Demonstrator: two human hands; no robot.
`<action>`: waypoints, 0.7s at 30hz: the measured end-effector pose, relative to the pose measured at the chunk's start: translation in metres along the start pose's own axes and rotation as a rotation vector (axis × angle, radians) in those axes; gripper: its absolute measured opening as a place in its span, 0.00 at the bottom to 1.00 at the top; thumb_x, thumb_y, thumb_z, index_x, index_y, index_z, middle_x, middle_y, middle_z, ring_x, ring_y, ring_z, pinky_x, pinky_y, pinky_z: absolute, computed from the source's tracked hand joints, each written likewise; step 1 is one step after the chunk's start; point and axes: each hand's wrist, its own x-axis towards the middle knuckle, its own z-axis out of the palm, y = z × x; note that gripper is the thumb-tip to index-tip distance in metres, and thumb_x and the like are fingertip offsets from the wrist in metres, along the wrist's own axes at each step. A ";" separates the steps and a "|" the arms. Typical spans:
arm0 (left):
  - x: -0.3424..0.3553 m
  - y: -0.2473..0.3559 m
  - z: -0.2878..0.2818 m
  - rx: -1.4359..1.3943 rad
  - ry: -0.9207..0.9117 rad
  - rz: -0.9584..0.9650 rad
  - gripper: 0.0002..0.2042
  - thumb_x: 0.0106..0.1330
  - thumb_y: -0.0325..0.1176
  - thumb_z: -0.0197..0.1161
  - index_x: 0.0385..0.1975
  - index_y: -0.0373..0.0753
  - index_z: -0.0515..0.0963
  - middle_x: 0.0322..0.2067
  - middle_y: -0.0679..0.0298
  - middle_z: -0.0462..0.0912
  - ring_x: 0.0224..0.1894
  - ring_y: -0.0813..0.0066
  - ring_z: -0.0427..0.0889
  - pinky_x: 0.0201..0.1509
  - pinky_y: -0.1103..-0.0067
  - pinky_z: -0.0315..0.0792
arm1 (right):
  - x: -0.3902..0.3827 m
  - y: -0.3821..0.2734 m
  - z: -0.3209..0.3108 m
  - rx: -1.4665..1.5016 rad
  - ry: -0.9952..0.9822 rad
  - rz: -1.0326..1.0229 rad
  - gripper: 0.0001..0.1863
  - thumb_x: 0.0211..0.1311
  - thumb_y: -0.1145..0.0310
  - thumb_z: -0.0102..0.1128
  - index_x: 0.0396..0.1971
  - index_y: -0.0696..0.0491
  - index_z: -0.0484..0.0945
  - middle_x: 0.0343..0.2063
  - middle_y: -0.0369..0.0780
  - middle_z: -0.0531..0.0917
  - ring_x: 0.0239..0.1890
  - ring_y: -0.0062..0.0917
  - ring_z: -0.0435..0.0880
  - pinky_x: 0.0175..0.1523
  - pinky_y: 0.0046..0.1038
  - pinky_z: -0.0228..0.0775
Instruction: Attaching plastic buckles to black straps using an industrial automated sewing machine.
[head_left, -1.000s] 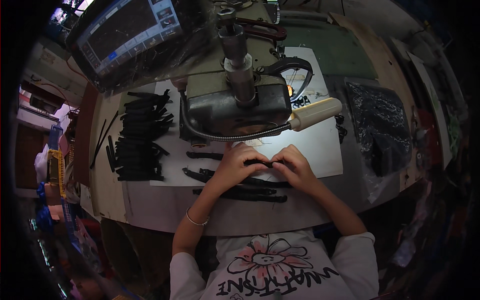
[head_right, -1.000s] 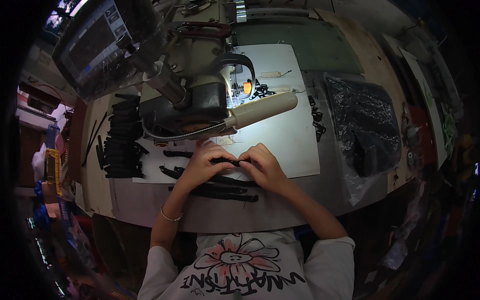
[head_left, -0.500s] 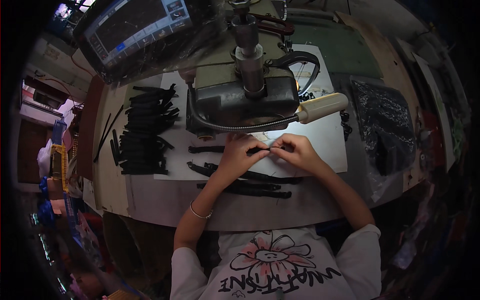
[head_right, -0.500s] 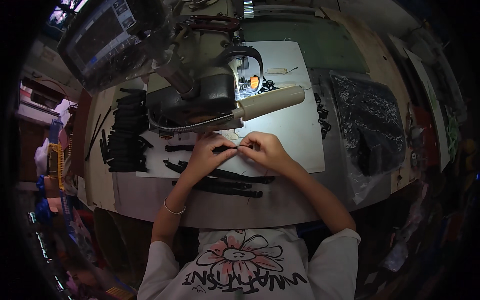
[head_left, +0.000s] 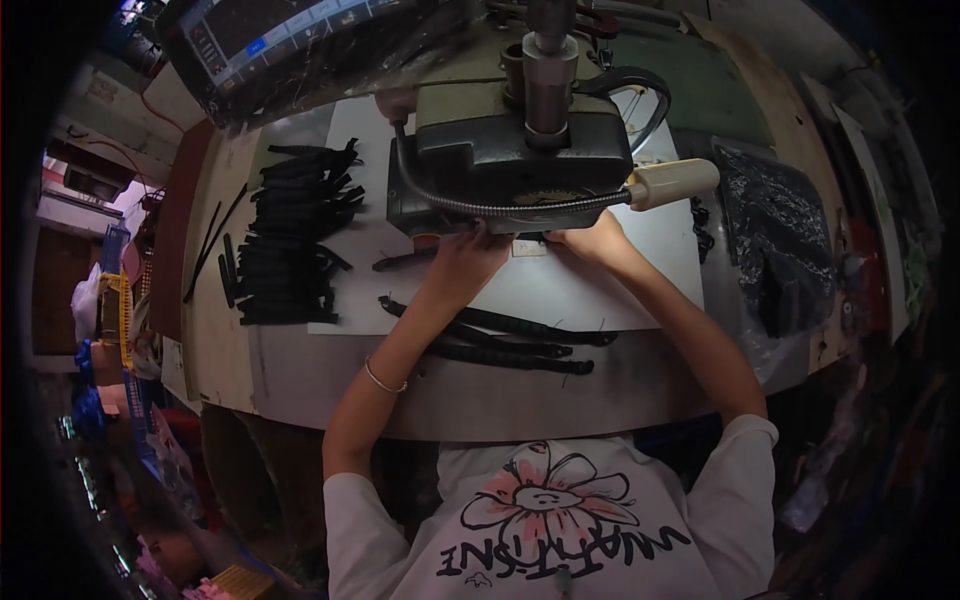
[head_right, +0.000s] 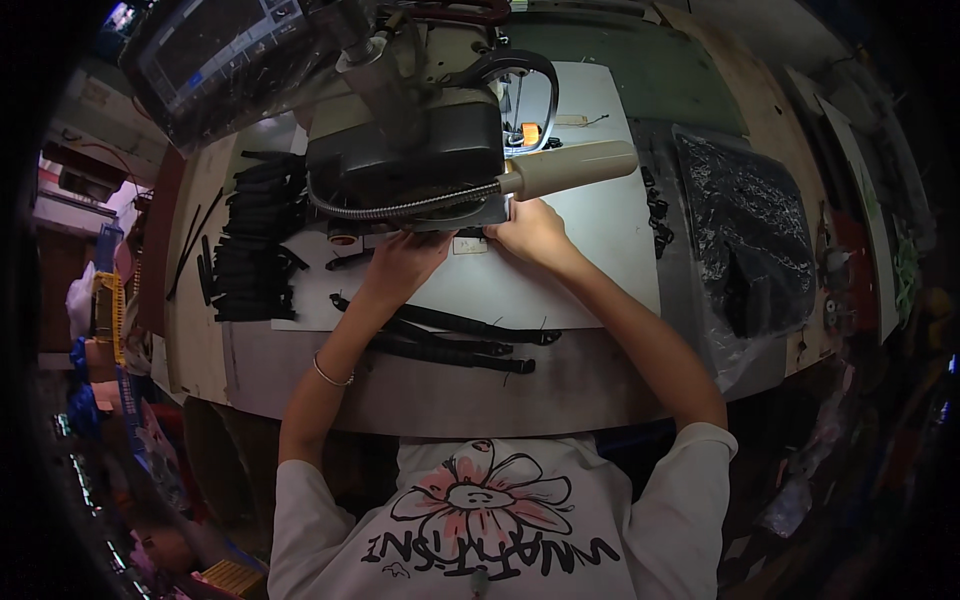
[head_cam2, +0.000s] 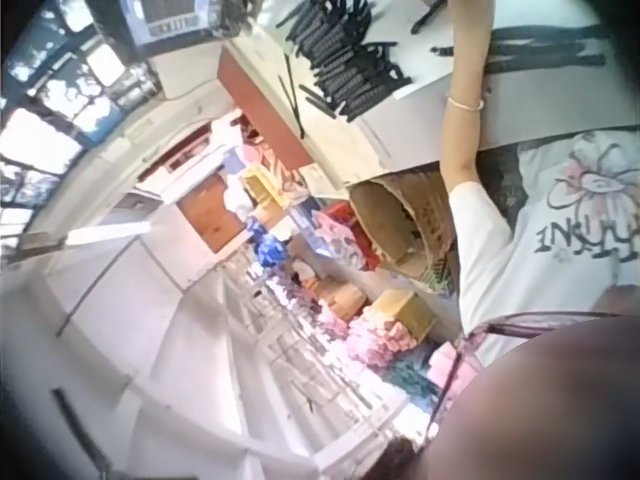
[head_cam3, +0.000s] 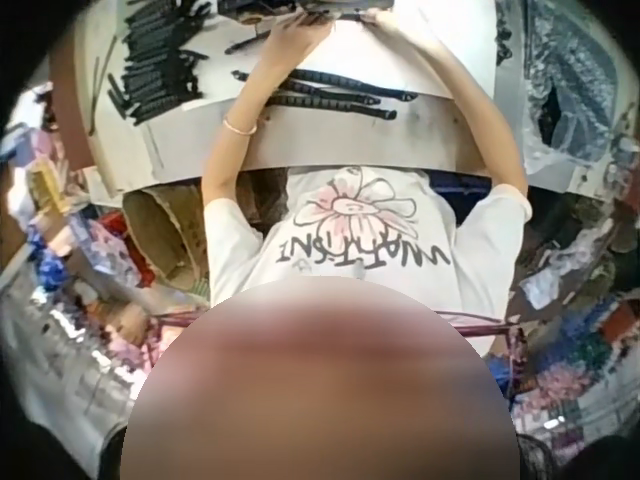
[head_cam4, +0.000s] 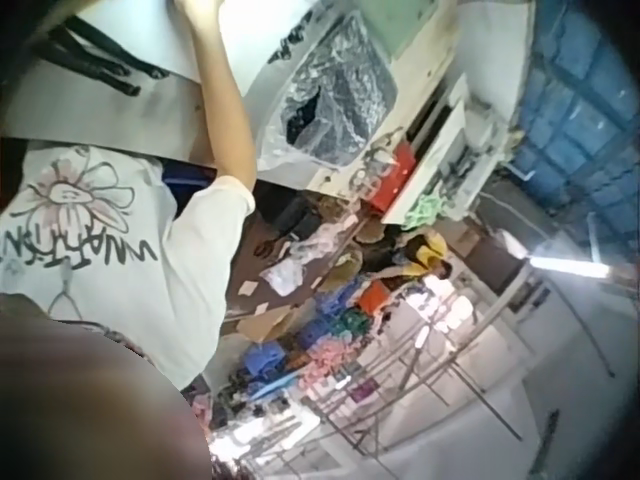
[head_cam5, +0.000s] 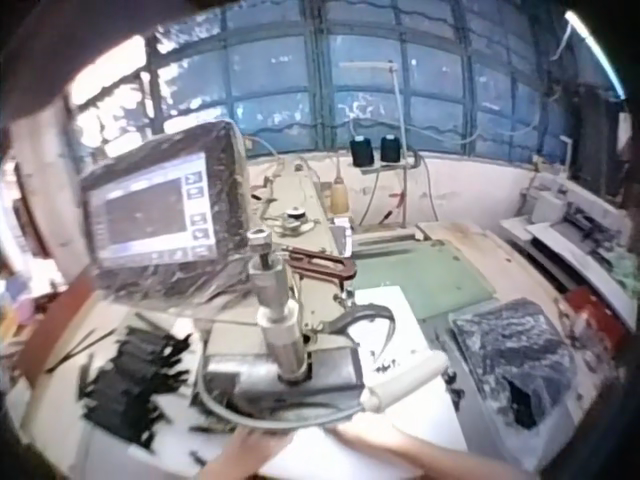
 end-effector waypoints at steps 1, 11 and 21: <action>0.000 0.001 0.000 0.043 0.002 -0.027 0.09 0.52 0.28 0.61 0.34 0.39 0.76 0.26 0.60 0.76 0.27 0.69 0.78 0.28 0.75 0.73 | 0.001 -0.001 0.000 -0.049 -0.001 0.023 0.16 0.45 0.59 0.64 0.29 0.55 0.78 0.29 0.42 0.81 0.36 0.33 0.79 0.42 0.31 0.68; -0.014 0.000 0.010 -0.144 0.042 -0.051 0.12 0.51 0.28 0.60 0.37 0.47 0.78 0.28 0.64 0.75 0.31 0.68 0.78 0.30 0.77 0.73 | 0.014 0.014 0.001 0.115 -0.161 0.104 0.20 0.45 0.55 0.64 0.30 0.57 0.76 0.28 0.44 0.82 0.34 0.33 0.81 0.42 0.29 0.69; -0.003 0.004 0.000 0.035 -0.193 0.063 0.19 0.53 0.27 0.53 0.46 0.50 0.74 0.37 0.66 0.74 0.45 0.64 0.72 0.43 0.74 0.69 | -0.010 -0.015 -0.012 -0.221 0.034 -0.097 0.17 0.44 0.57 0.63 0.28 0.56 0.79 0.27 0.47 0.81 0.34 0.39 0.80 0.42 0.33 0.70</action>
